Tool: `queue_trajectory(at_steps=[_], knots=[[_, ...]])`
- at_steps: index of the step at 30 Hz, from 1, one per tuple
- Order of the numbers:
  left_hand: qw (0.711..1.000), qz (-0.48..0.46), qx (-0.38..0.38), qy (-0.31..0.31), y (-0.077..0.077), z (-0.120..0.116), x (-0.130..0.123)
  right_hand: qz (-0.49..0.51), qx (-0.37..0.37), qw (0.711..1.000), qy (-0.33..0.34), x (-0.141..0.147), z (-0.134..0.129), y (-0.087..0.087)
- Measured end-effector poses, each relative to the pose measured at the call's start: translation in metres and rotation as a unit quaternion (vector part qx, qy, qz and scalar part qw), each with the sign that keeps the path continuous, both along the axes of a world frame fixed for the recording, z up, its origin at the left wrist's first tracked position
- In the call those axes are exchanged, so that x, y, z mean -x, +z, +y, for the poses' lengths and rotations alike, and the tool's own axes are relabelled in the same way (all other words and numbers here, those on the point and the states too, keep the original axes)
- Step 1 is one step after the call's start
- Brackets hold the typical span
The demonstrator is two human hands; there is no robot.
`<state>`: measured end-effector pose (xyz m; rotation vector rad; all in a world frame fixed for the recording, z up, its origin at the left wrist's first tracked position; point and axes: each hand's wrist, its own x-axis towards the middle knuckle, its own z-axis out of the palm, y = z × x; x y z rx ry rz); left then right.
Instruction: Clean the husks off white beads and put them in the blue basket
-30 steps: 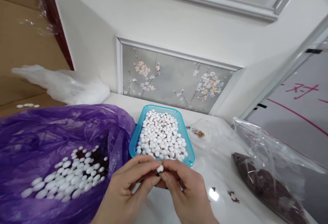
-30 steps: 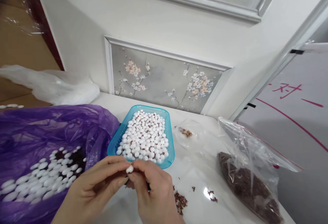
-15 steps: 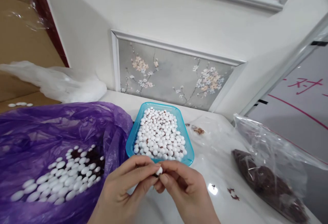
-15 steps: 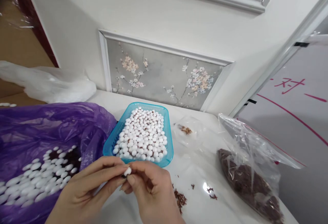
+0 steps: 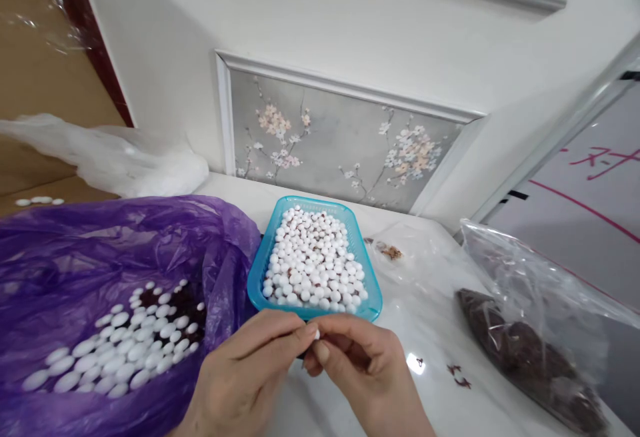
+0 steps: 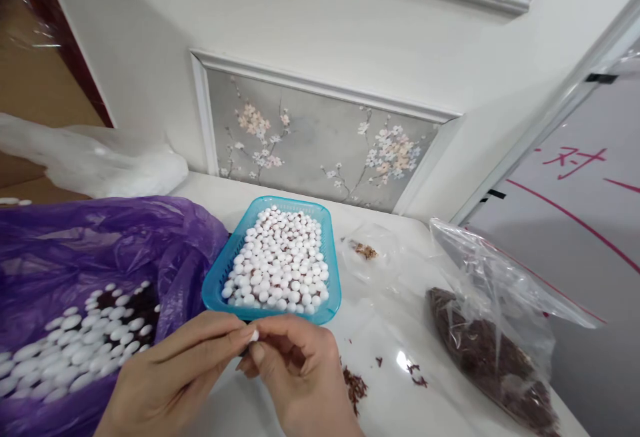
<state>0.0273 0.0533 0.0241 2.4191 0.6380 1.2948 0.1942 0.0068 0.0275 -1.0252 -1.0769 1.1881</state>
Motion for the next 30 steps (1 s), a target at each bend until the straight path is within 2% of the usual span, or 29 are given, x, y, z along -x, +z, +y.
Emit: queue_trajectory(at_steps=[6,11,15,21,30], knots=[[1.000,0.027,-0.007,-0.007,-0.0028,0.0006,0.0001,0.018,0.015,1.000,-0.010,0.0012,0.0014,0.0006],[0.999,0.028,0.013,0.016,-0.0053,0.0010,0.0007,0.027,0.022,0.999,-0.005,0.0008,0.0025,-0.0017],[0.999,0.023,0.003,0.032,-0.0061,0.0026,0.0001,0.015,0.008,1.000,-0.001,-0.0001,0.0023,-0.0018],[0.999,0.025,-0.012,0.023,-0.0047,0.0018,-0.0002,-0.014,0.005,1.000,-0.007,-0.0003,0.0022,-0.0030],[1.000,0.008,-0.015,0.027,-0.0105,-0.0018,-0.0019,-0.022,0.000,1.000,-0.023,0.0018,0.0011,-0.0043]])
